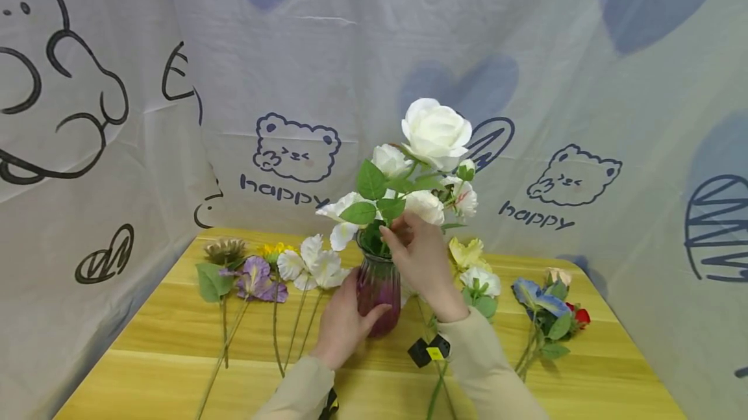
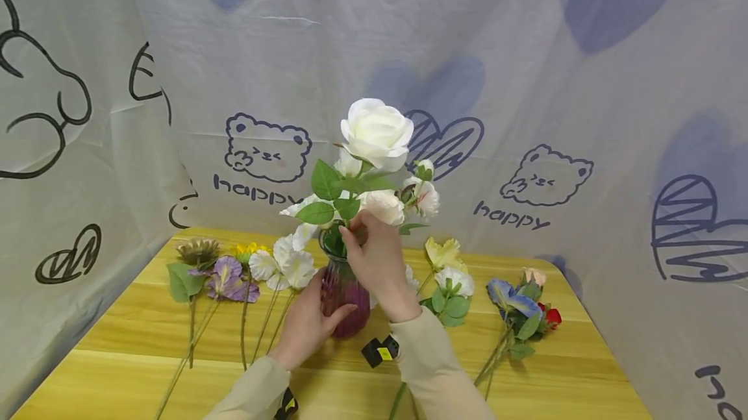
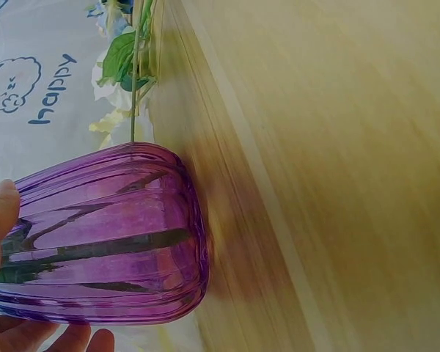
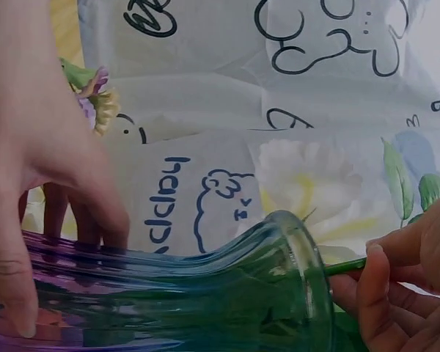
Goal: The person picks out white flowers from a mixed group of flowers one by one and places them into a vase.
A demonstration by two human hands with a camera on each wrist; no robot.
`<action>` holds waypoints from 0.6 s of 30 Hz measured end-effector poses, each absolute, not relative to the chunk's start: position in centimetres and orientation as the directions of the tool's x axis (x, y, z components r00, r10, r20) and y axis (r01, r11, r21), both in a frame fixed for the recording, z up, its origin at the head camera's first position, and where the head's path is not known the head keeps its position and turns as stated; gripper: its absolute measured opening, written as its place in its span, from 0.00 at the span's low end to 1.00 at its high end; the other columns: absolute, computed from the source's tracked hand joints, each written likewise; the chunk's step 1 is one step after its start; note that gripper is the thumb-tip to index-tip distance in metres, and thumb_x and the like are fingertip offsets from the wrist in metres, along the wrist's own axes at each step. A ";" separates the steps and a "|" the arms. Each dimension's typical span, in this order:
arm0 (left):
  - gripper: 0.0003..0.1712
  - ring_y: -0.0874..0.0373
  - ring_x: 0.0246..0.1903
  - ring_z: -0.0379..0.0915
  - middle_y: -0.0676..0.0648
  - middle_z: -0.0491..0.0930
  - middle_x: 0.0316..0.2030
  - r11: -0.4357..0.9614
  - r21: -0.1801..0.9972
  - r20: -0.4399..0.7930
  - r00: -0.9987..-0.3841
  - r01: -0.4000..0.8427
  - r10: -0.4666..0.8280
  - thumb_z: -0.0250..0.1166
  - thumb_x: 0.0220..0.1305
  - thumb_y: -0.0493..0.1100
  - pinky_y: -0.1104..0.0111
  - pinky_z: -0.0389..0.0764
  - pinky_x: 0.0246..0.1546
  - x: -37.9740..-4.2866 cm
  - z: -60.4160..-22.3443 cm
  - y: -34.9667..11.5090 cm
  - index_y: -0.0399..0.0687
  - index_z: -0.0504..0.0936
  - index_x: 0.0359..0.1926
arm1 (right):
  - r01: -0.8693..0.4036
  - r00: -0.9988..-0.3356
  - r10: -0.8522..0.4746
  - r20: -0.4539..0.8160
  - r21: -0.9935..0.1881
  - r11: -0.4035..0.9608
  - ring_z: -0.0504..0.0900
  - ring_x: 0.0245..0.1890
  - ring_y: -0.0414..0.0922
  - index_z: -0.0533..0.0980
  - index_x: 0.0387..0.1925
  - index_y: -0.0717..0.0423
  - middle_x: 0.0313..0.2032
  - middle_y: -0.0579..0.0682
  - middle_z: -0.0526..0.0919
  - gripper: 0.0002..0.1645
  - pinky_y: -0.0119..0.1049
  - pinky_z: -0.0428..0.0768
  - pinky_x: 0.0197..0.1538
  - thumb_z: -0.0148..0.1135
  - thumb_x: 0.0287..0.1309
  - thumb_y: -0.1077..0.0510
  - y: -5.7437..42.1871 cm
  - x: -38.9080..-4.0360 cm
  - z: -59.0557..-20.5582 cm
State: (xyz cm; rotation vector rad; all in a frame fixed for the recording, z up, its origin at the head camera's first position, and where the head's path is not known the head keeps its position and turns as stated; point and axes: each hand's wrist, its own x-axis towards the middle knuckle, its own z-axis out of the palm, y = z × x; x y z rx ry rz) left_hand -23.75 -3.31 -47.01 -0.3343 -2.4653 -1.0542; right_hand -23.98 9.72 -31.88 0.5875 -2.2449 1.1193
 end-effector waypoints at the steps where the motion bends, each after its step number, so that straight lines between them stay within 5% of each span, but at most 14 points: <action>1: 0.52 0.44 0.52 0.73 0.37 0.73 0.57 0.682 0.623 0.482 -0.875 0.382 0.049 0.68 0.51 0.62 0.51 0.78 0.48 -23.8 -47.1 -3.3 0.39 0.59 0.68 | -0.596 -0.748 -0.142 0.648 -0.563 0.572 0.82 0.22 0.43 0.76 0.28 0.59 0.24 0.51 0.83 0.07 0.35 0.79 0.22 0.62 0.59 0.59 9.7 -24.0 -32.0; 18: 0.52 0.44 0.52 0.73 0.36 0.72 0.58 0.690 0.624 0.470 -0.881 0.368 0.045 0.69 0.51 0.62 0.52 0.78 0.48 -23.7 -47.0 -3.2 0.38 0.58 0.68 | -0.579 -0.718 -0.246 0.652 -0.362 0.730 0.78 0.20 0.43 0.76 0.25 0.60 0.21 0.50 0.81 0.09 0.37 0.79 0.26 0.68 0.52 0.59 10.0 -24.3 -32.3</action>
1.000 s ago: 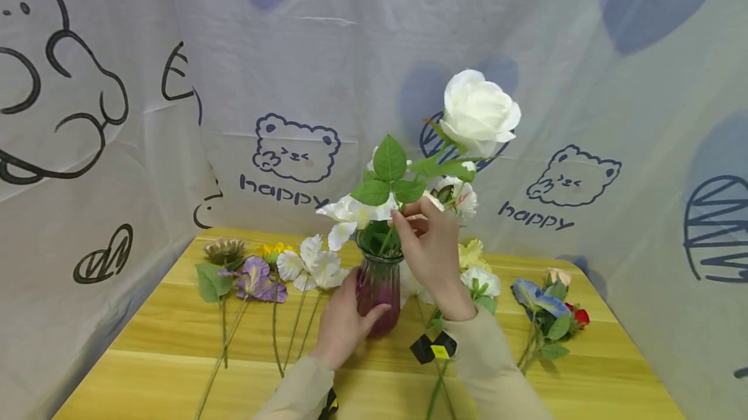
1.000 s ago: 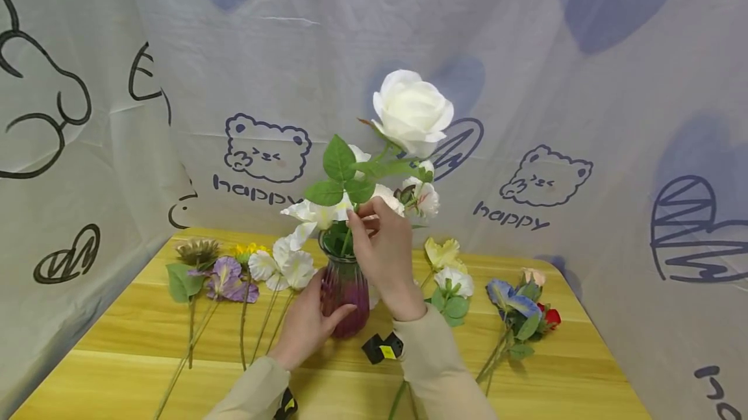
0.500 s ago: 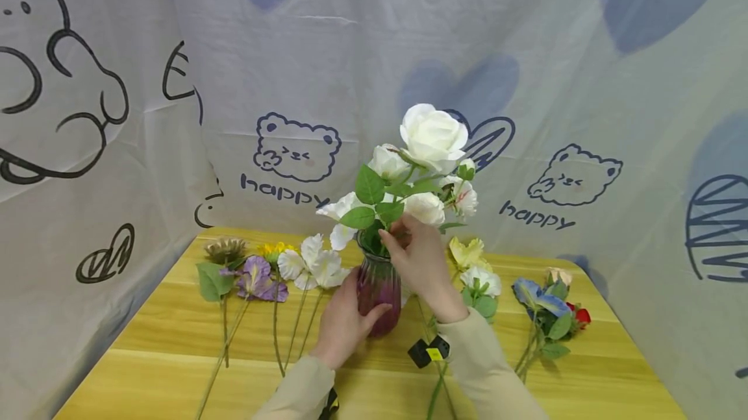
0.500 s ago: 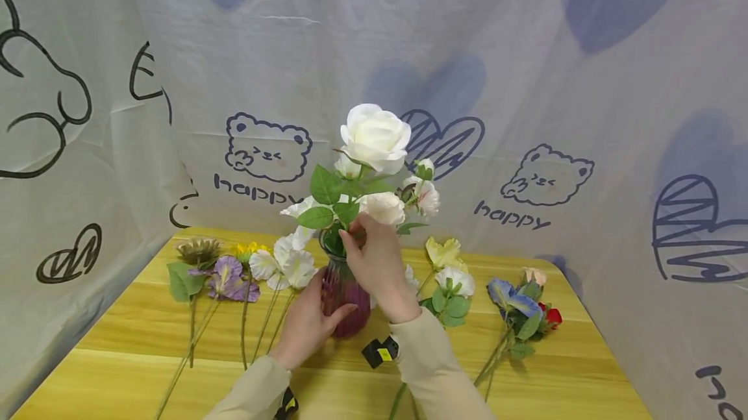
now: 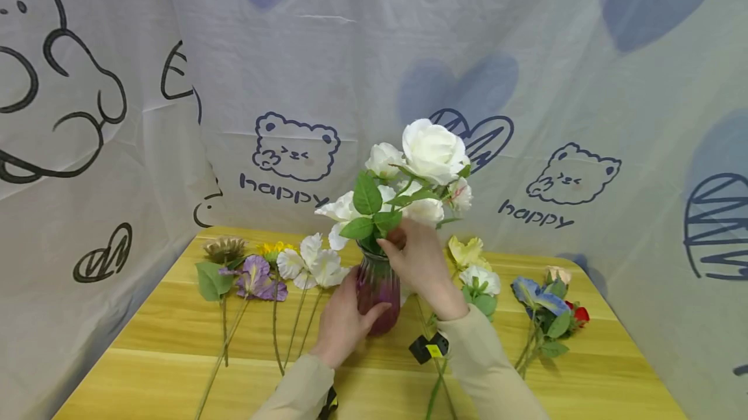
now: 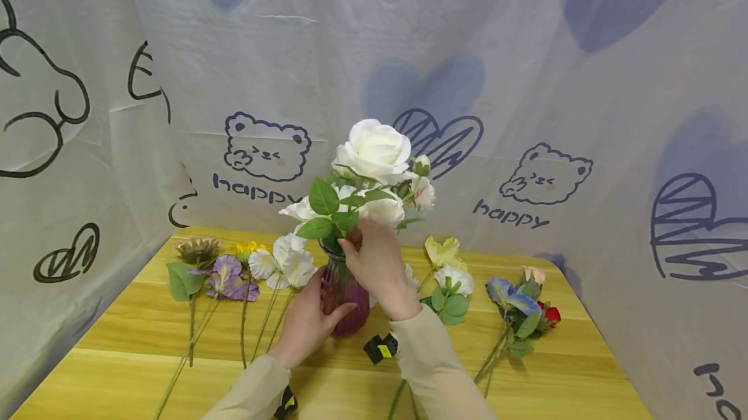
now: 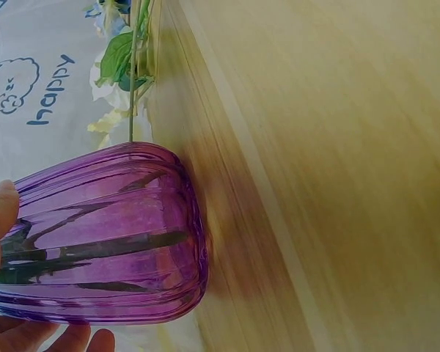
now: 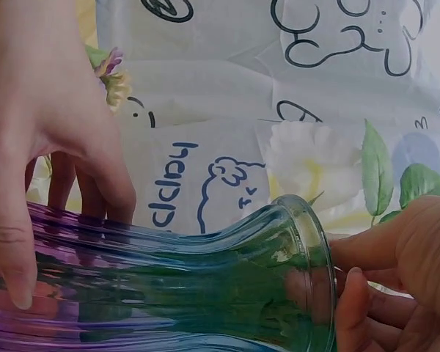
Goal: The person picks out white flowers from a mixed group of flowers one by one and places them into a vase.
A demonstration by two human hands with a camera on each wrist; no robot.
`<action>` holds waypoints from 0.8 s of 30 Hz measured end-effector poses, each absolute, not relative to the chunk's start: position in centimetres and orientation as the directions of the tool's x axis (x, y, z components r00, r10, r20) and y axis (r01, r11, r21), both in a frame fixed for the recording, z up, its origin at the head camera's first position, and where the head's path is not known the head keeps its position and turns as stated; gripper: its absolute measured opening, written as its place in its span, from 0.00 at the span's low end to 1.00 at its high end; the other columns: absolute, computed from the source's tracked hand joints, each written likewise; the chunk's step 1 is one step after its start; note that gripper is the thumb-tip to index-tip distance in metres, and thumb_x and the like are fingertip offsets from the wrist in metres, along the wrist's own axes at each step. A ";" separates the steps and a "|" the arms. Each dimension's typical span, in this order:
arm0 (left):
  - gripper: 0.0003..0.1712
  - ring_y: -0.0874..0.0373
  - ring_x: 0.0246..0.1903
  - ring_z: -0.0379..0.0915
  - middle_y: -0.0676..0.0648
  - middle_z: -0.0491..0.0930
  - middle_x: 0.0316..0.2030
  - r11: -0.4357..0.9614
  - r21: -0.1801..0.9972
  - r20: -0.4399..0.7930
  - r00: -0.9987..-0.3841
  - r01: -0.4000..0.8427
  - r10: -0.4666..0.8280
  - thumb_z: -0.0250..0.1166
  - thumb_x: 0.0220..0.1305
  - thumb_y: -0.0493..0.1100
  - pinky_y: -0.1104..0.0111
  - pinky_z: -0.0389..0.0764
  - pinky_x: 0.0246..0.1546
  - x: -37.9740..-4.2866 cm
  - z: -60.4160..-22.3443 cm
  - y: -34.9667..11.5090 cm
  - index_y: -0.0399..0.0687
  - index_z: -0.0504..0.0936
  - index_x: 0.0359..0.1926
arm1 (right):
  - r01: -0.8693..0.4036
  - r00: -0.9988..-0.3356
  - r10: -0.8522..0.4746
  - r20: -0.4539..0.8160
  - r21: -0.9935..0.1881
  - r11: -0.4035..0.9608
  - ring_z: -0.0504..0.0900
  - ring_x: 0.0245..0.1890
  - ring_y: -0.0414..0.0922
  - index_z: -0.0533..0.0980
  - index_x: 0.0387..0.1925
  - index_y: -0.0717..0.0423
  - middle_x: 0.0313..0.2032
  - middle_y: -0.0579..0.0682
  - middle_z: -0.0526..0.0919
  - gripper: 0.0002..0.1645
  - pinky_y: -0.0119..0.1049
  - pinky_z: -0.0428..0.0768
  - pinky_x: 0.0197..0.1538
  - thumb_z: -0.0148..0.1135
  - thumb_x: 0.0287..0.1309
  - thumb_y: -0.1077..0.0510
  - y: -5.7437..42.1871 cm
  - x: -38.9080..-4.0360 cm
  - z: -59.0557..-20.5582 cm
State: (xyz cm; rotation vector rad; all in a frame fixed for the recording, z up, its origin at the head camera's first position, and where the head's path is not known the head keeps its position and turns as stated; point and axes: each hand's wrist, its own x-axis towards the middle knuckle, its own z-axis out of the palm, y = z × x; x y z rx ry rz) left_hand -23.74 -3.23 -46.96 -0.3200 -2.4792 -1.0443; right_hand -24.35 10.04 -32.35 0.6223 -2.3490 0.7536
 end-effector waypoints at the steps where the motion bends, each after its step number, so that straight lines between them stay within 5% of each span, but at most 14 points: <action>1: 0.52 0.44 0.52 0.73 0.36 0.72 0.58 0.691 0.624 0.471 -0.881 0.366 0.042 0.69 0.51 0.62 0.52 0.78 0.48 -23.7 -47.0 -3.2 0.38 0.58 0.68 | -0.578 -0.716 -0.246 0.653 -0.357 0.734 0.79 0.21 0.44 0.77 0.26 0.60 0.22 0.50 0.82 0.09 0.38 0.79 0.27 0.68 0.51 0.59 10.1 -24.3 -32.4; 10: 0.51 0.43 0.50 0.74 0.35 0.74 0.56 0.696 0.604 0.509 -0.860 0.389 0.039 0.70 0.51 0.61 0.50 0.79 0.45 -23.7 -47.2 -3.4 0.36 0.60 0.66 | -0.633 -0.735 -0.160 0.659 -0.582 0.510 0.81 0.26 0.39 0.79 0.31 0.54 0.27 0.47 0.84 0.04 0.33 0.82 0.30 0.64 0.58 0.58 10.4 -24.3 -33.4; 24: 0.52 0.42 0.51 0.73 0.35 0.73 0.56 0.688 0.617 0.496 -0.867 0.382 0.036 0.70 0.50 0.61 0.50 0.77 0.47 -23.7 -47.1 -3.3 0.36 0.59 0.67 | -0.722 -0.567 -0.099 0.818 -0.435 0.538 0.83 0.23 0.40 0.81 0.37 0.61 0.27 0.52 0.86 0.09 0.28 0.80 0.23 0.61 0.53 0.65 9.9 -24.9 -32.8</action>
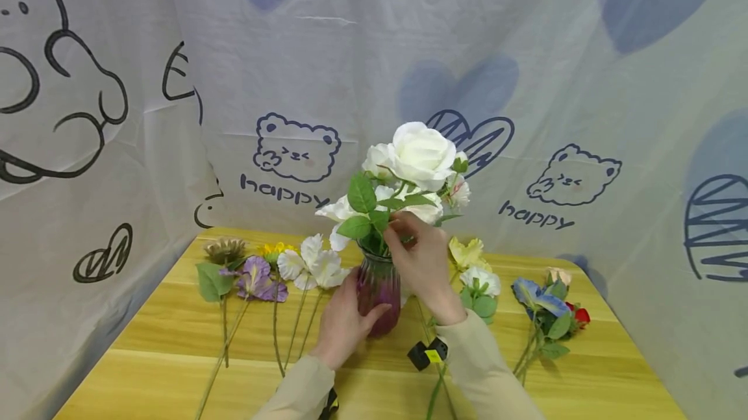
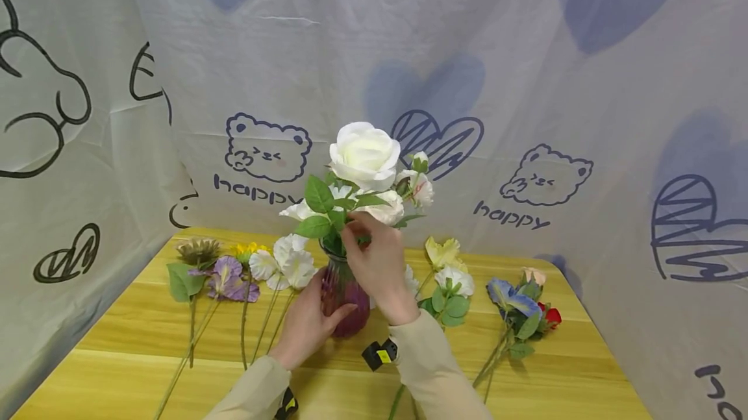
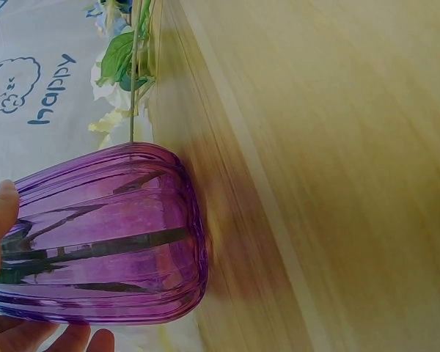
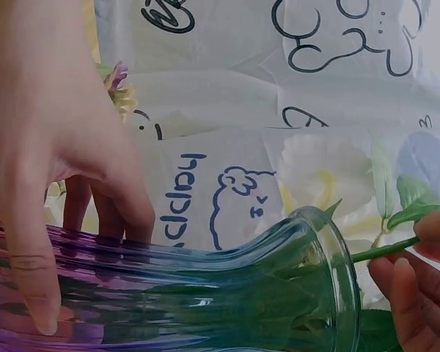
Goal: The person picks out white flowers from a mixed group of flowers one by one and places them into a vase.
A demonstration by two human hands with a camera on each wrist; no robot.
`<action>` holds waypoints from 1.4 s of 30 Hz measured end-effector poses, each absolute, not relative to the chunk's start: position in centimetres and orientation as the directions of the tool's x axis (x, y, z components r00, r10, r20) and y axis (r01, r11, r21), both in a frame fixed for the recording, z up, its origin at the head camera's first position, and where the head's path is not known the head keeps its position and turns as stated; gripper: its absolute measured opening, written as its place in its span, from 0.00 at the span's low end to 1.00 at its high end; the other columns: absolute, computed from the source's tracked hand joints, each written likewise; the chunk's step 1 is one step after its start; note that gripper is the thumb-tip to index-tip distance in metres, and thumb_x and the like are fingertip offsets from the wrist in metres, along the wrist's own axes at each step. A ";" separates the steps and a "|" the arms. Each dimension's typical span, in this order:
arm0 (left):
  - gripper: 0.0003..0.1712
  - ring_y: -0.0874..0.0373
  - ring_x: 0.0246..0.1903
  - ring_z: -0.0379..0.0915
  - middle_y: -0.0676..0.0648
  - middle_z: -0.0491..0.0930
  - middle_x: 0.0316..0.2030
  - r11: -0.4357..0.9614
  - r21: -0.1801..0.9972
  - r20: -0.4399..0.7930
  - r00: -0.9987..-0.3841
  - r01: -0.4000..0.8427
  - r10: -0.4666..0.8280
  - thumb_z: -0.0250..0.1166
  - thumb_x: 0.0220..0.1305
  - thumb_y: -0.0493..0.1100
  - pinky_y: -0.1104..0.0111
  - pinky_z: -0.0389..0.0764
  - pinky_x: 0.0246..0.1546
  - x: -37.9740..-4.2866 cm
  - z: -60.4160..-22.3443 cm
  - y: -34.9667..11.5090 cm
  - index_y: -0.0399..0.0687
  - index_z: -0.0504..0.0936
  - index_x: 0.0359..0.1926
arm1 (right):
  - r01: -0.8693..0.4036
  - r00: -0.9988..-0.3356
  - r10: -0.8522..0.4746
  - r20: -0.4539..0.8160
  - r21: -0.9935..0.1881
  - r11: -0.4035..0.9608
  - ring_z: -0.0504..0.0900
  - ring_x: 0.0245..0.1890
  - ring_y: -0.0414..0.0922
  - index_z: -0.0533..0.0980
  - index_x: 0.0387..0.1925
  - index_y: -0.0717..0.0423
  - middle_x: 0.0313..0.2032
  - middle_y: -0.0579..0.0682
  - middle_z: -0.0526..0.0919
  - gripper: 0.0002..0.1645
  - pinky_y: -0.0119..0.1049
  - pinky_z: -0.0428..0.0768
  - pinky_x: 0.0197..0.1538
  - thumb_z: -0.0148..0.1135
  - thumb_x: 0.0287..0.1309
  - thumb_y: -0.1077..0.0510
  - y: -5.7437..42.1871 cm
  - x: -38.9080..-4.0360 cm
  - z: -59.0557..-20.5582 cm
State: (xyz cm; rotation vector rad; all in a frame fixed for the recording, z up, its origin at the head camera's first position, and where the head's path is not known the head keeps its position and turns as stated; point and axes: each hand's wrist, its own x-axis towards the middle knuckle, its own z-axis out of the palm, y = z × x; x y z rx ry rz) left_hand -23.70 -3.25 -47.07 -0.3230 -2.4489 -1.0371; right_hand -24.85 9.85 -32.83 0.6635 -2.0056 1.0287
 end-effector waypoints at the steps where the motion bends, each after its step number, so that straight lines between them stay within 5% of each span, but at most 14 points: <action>1: 0.52 0.43 0.51 0.73 0.35 0.73 0.57 0.688 0.619 0.491 -0.870 0.379 0.037 0.69 0.50 0.61 0.50 0.77 0.48 -23.7 -47.0 -3.3 0.37 0.59 0.67 | -0.719 -0.564 -0.099 0.820 -0.428 0.548 0.82 0.23 0.40 0.82 0.36 0.61 0.26 0.52 0.85 0.08 0.28 0.80 0.23 0.61 0.53 0.65 9.8 -24.9 -32.8; 11: 0.52 0.42 0.52 0.72 0.34 0.72 0.58 0.678 0.643 0.460 -0.887 0.356 0.030 0.69 0.51 0.61 0.49 0.77 0.49 -23.6 -47.0 -3.2 0.36 0.59 0.67 | -0.619 -0.614 -0.184 0.767 -0.324 0.715 0.77 0.19 0.41 0.83 0.28 0.58 0.24 0.49 0.84 0.04 0.34 0.77 0.23 0.64 0.49 0.62 10.0 -24.6 -33.7; 23: 0.52 0.41 0.51 0.74 0.33 0.73 0.56 0.687 0.614 0.504 -0.863 0.389 0.037 0.70 0.51 0.61 0.50 0.77 0.48 -23.4 -46.9 -3.2 0.34 0.60 0.66 | -0.707 -0.628 -0.100 0.772 -0.512 0.489 0.81 0.22 0.39 0.83 0.30 0.59 0.25 0.51 0.85 0.04 0.34 0.81 0.26 0.63 0.53 0.65 10.8 -24.6 -34.8; 33: 0.52 0.42 0.52 0.72 0.35 0.72 0.58 0.692 0.626 0.470 -0.882 0.359 0.032 0.69 0.51 0.61 0.50 0.77 0.49 -23.6 -46.9 -3.2 0.37 0.58 0.67 | -0.645 -0.584 -0.245 0.774 -0.260 0.718 0.80 0.21 0.45 0.84 0.24 0.57 0.25 0.53 0.85 0.03 0.39 0.77 0.24 0.66 0.49 0.61 10.6 -24.3 -34.5; 42: 0.52 0.42 0.52 0.73 0.34 0.72 0.57 0.685 0.629 0.475 -0.879 0.366 0.034 0.69 0.52 0.61 0.49 0.77 0.48 -23.5 -46.8 -3.2 0.35 0.59 0.67 | -0.691 -0.624 -0.152 0.767 -0.450 0.566 0.82 0.28 0.44 0.81 0.35 0.59 0.30 0.51 0.85 0.08 0.44 0.82 0.30 0.66 0.51 0.62 10.9 -24.3 -34.9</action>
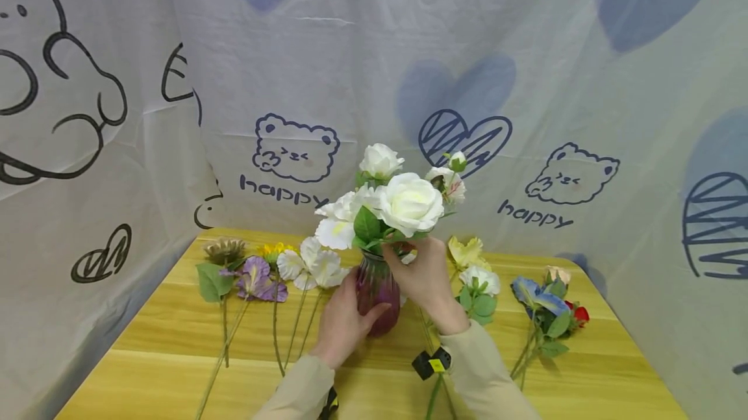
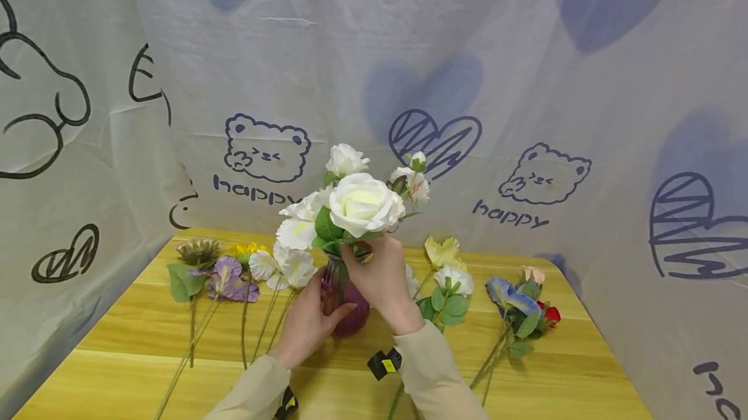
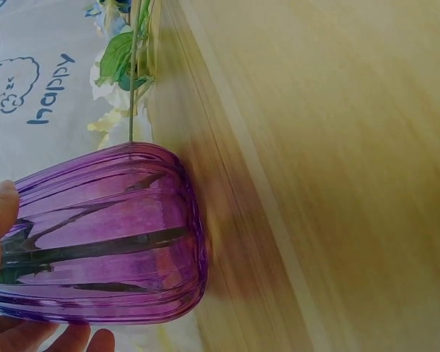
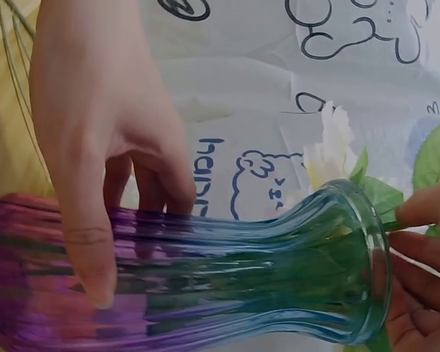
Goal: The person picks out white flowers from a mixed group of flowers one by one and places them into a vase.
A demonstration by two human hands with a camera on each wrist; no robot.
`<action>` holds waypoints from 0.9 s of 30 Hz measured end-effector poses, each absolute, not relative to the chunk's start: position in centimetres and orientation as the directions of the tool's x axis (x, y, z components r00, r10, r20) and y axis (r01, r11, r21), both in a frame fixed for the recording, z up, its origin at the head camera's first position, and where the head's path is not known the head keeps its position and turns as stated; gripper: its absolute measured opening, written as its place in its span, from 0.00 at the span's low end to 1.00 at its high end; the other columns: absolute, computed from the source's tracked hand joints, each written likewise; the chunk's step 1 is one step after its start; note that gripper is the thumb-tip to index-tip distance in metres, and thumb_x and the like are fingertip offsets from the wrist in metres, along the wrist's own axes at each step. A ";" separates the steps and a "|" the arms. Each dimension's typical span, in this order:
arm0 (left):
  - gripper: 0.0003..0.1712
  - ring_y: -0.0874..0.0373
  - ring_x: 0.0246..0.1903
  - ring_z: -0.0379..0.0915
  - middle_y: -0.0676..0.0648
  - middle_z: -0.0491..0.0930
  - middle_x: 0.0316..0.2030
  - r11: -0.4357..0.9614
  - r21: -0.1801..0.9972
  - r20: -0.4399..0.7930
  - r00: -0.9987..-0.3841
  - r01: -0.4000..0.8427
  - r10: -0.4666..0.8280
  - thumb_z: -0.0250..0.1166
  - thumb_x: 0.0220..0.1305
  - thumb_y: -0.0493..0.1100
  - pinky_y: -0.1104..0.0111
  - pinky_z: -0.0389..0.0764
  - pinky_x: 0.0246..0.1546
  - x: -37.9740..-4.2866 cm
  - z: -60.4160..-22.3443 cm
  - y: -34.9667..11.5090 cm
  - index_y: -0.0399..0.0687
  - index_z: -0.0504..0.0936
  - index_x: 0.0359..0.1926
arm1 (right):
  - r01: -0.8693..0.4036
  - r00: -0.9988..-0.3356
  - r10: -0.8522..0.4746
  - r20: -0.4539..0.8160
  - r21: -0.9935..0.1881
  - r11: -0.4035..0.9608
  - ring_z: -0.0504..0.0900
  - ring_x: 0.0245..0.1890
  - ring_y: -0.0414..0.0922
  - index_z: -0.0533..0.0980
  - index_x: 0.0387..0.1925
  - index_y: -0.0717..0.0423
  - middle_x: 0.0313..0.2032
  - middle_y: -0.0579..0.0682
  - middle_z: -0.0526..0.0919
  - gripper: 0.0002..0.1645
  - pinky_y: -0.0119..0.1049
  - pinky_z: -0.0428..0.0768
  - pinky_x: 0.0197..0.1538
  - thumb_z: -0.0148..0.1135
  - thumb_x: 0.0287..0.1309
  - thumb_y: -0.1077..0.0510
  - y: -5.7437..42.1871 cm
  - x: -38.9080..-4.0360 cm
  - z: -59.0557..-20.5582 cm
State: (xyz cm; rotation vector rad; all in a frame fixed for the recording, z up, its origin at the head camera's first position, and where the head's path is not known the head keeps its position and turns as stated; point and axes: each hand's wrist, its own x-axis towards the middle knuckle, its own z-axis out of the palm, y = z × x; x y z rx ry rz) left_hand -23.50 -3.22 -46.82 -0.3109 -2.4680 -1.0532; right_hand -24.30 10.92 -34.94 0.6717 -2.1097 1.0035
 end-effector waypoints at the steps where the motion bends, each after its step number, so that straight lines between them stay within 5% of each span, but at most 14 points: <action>1: 0.52 0.42 0.51 0.73 0.34 0.73 0.56 0.686 0.629 0.477 -0.879 0.366 0.032 0.69 0.51 0.61 0.49 0.77 0.48 -23.5 -46.8 -3.2 0.35 0.59 0.67 | -0.698 -0.622 -0.136 0.772 -0.466 0.544 0.82 0.27 0.43 0.81 0.37 0.59 0.30 0.51 0.85 0.08 0.44 0.82 0.29 0.65 0.52 0.62 10.9 -24.3 -35.0; 11: 0.52 0.42 0.52 0.72 0.34 0.72 0.58 0.688 0.627 0.478 -0.878 0.367 0.032 0.69 0.51 0.61 0.50 0.77 0.49 -23.5 -46.9 -3.3 0.36 0.59 0.67 | -0.676 -0.597 -0.177 0.783 -0.372 0.637 0.82 0.26 0.44 0.81 0.32 0.58 0.28 0.50 0.84 0.06 0.38 0.82 0.29 0.64 0.48 0.64 10.7 -24.5 -34.9; 19: 0.52 0.42 0.53 0.72 0.34 0.71 0.59 0.677 0.620 0.498 -0.866 0.397 0.051 0.70 0.51 0.58 0.50 0.76 0.50 -23.5 -47.1 -3.6 0.35 0.58 0.67 | -0.672 -0.623 -0.234 0.746 -0.358 0.648 0.82 0.30 0.45 0.75 0.47 0.62 0.34 0.54 0.84 0.21 0.38 0.80 0.29 0.66 0.49 0.62 10.9 -23.8 -34.6; 27: 0.46 0.41 0.51 0.73 0.34 0.73 0.56 0.653 0.627 0.513 -0.856 0.425 0.064 0.70 0.53 0.55 0.51 0.75 0.52 -23.0 -47.2 -4.7 0.35 0.62 0.65 | -0.737 -0.531 -0.116 0.839 -0.390 0.552 0.83 0.32 0.48 0.80 0.32 0.62 0.31 0.55 0.84 0.10 0.43 0.83 0.36 0.70 0.44 0.67 12.4 -22.1 -35.9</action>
